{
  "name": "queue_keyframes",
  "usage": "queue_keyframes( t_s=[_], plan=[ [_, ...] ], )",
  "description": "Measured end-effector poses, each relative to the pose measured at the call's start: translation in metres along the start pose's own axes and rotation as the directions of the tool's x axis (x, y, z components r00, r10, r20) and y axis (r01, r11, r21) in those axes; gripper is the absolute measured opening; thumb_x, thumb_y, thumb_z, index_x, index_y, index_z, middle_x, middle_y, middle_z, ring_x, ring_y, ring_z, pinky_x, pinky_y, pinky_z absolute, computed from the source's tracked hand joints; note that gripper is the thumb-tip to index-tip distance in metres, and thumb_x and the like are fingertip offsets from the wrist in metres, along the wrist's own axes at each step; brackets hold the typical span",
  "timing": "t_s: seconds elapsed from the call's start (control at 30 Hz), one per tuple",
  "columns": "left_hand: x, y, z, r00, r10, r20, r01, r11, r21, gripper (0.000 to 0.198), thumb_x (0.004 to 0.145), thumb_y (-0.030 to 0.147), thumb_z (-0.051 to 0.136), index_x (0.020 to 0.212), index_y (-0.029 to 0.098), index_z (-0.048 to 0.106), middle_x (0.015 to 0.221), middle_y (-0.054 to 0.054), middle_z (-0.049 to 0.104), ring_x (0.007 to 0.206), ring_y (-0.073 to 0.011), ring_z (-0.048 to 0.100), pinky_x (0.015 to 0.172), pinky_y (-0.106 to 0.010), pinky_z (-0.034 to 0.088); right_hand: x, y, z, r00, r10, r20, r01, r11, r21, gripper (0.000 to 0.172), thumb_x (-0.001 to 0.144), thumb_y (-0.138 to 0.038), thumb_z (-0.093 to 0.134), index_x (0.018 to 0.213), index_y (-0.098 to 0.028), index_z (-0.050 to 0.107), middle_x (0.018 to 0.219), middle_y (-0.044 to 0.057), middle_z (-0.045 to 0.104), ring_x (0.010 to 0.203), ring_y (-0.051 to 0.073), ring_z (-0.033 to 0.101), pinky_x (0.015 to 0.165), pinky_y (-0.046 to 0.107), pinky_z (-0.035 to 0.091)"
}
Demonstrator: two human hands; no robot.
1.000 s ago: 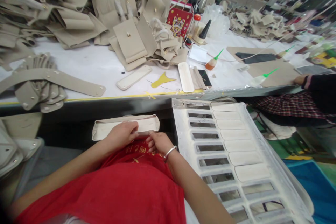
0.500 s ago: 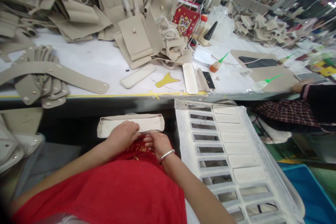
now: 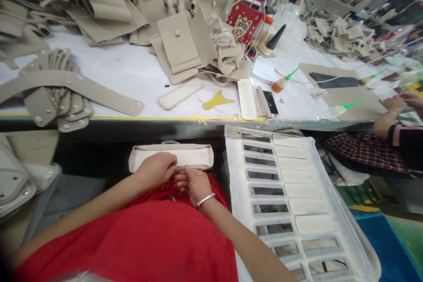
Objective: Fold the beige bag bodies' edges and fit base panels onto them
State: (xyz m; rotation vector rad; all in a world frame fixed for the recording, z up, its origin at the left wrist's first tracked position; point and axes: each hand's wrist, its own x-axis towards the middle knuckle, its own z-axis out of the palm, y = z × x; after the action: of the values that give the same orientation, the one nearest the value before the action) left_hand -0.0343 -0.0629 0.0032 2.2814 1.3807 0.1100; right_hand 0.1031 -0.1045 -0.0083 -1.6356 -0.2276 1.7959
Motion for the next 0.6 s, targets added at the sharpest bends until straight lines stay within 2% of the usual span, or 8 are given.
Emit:
queue_keyframes(
  t_s=[0.2,0.33,0.43,0.53,0.6],
  plan=[
    [0.002,0.000,-0.002,1.000,-0.014,0.025,0.013,1.000,0.026,0.018,0.084,0.023,0.042,0.079,0.018,0.058,0.079,-0.007,0.064,0.077,-0.0221,0.058,0.063,-0.031,0.042,0.001,0.001,0.013,0.999,0.019,0.028,-0.018,0.999,-0.042,0.025,0.086,-0.031,0.050,0.071,-0.014,0.059,0.054,0.000,0.062,0.037,0.006,0.052,0.034,0.015,0.037],
    [-0.003,-0.002,-0.008,1.000,-0.008,-0.011,0.009,0.995,0.100,0.017,0.085,0.023,0.042,0.085,0.017,0.058,0.081,-0.009,0.062,0.081,-0.0236,0.058,0.063,-0.031,0.042,0.002,0.002,0.021,0.999,0.035,0.030,-0.033,0.998,-0.052,0.027,0.086,-0.033,0.050,0.067,-0.016,0.058,0.054,0.000,0.062,0.037,0.006,0.050,0.035,0.015,0.036],
    [-0.009,-0.012,-0.015,1.000,-0.025,-0.003,0.026,0.990,0.140,0.017,0.084,0.027,0.047,0.083,0.016,0.059,0.081,-0.010,0.063,0.082,-0.0239,0.058,0.064,-0.031,0.042,0.005,0.005,0.025,0.999,0.031,0.027,-0.029,0.998,-0.056,0.027,0.084,-0.037,0.052,0.070,-0.015,0.059,0.056,0.000,0.063,0.038,0.006,0.051,0.036,0.016,0.037],
    [-0.013,-0.025,-0.021,0.998,-0.023,0.052,0.017,0.994,0.107,0.021,0.083,0.031,0.048,0.074,0.018,0.061,0.076,-0.008,0.064,0.076,-0.0217,0.059,0.063,-0.030,0.041,0.008,0.009,0.028,0.999,0.035,0.017,-0.034,0.998,-0.047,0.029,0.083,-0.040,0.054,0.072,-0.013,0.058,0.054,0.000,0.062,0.038,0.007,0.051,0.036,0.017,0.037],
    [-0.015,-0.031,-0.022,0.999,-0.001,0.049,-0.003,0.997,0.081,0.022,0.082,0.030,0.048,0.070,0.018,0.061,0.074,-0.007,0.065,0.073,-0.0208,0.059,0.062,-0.030,0.039,0.008,0.010,0.030,0.999,0.044,0.025,-0.043,0.998,-0.042,0.029,0.082,-0.040,0.055,0.073,-0.012,0.058,0.054,0.001,0.062,0.037,0.007,0.052,0.035,0.017,0.038]
  ],
)
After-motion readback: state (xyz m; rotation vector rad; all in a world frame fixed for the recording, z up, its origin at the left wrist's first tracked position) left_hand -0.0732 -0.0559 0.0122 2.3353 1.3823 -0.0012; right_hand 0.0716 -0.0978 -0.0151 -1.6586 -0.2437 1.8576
